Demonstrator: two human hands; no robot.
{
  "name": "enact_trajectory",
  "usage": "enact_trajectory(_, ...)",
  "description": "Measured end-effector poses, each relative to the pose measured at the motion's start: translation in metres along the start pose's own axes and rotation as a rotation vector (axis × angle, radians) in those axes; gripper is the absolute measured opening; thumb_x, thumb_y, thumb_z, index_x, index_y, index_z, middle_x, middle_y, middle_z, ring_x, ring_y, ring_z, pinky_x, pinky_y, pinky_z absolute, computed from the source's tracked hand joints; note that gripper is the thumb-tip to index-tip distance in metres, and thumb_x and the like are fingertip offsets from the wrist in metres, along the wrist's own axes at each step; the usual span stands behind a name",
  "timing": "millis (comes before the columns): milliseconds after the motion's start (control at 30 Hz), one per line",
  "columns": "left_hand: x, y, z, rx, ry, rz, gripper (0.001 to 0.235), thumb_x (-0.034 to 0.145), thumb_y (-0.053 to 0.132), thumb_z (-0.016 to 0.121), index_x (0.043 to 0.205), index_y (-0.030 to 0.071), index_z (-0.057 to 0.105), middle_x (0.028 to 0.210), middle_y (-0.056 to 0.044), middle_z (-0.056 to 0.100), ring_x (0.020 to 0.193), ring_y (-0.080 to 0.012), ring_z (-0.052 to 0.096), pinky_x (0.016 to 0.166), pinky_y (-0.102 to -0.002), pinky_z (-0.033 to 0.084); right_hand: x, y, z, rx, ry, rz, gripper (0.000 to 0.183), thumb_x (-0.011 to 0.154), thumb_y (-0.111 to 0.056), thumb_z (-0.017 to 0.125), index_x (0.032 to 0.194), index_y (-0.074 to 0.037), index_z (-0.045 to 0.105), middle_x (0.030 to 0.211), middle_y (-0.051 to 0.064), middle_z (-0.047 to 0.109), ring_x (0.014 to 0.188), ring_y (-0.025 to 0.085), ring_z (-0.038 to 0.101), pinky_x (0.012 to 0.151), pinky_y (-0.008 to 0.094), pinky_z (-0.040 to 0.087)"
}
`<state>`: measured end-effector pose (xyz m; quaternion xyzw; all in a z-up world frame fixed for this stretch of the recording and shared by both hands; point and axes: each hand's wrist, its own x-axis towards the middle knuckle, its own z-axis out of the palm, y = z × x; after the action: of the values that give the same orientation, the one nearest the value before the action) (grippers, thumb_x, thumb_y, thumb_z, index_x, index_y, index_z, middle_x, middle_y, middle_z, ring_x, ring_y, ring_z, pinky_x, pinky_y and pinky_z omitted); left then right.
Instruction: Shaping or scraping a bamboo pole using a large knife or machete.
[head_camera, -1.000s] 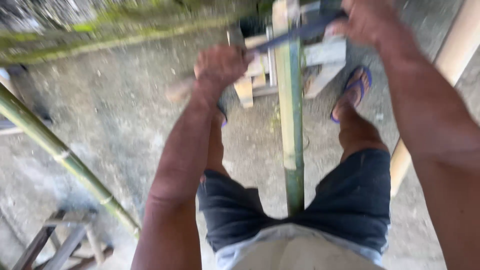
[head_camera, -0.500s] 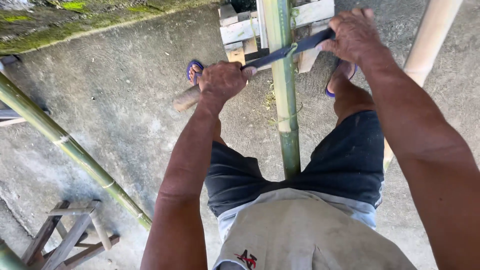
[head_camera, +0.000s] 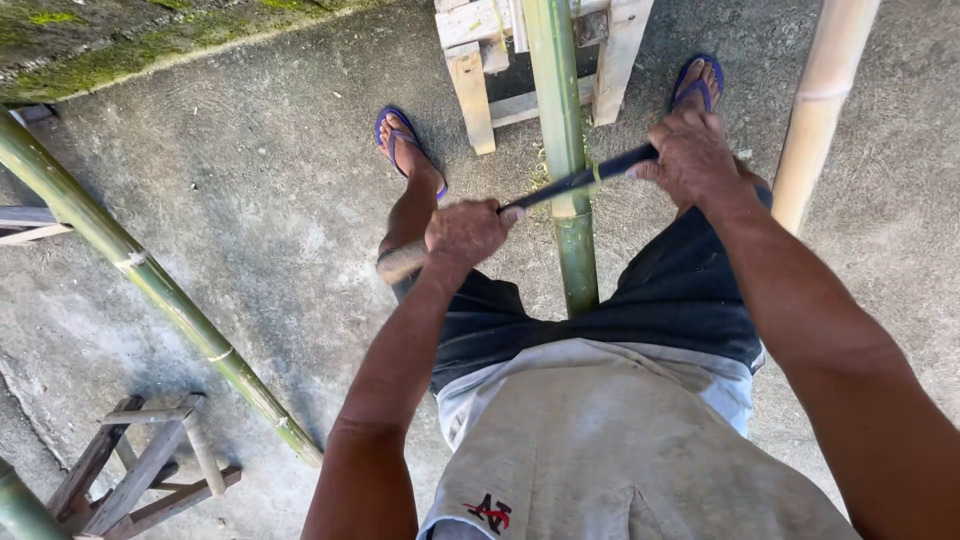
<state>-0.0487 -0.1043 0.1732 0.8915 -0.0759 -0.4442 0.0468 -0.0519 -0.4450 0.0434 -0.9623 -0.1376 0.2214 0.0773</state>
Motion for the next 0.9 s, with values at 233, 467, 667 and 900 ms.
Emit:
enact_trajectory(233,-0.006,-0.012,0.035,-0.061,-0.027,0.040,0.063,0.098,0.069,0.038,0.116,0.019,0.071,0.110,-0.014,0.074,0.112,-0.0350,0.068,0.097,-0.054,0.052,-0.031,-0.010,0.008,-0.003,0.058,-0.052,0.057,0.081,-0.059,0.072,0.113,-0.011,0.073,0.120,0.008,0.066,0.120,0.028,0.052,0.107,0.046,0.034)
enact_trajectory(467,0.057,-0.034,0.010,-0.064,-0.104,0.099,0.065,0.102,0.067,0.031,0.115,0.015,0.069,0.090,-0.012,0.070,0.094,-0.0292,0.071,0.086,-0.052,0.055,0.031,-0.001,-0.037,0.038,-0.088,-0.046,0.053,0.079,-0.063,0.070,0.102,-0.014,0.075,0.103,0.006,0.068,0.114,0.026,0.053,0.104,0.045,0.034)
enact_trajectory(667,0.135,-0.035,-0.114,-0.055,0.080,0.050,0.063,0.103,0.062,0.021,0.108,0.014,0.062,0.064,-0.002,0.054,0.053,-0.0149,0.057,0.047,-0.038,0.050,0.167,0.027,-0.123,-0.108,0.131,-0.028,0.047,0.088,-0.065,0.069,0.096,-0.019,0.078,0.098,0.003,0.067,0.102,0.024,0.052,0.095,0.042,0.037)
enact_trajectory(900,0.218,-0.039,-0.196,0.045,0.259,-0.007,0.075,0.097,0.077,0.023,0.113,0.016,0.064,0.061,0.004,0.047,0.050,-0.0118,0.050,0.048,-0.038,0.047,0.259,0.051,-0.166,0.214,0.032,0.211,0.046,0.098,-0.057,0.067,0.121,-0.018,0.077,0.095,0.014,0.074,0.086,0.034,0.067,0.077,0.052,0.053)
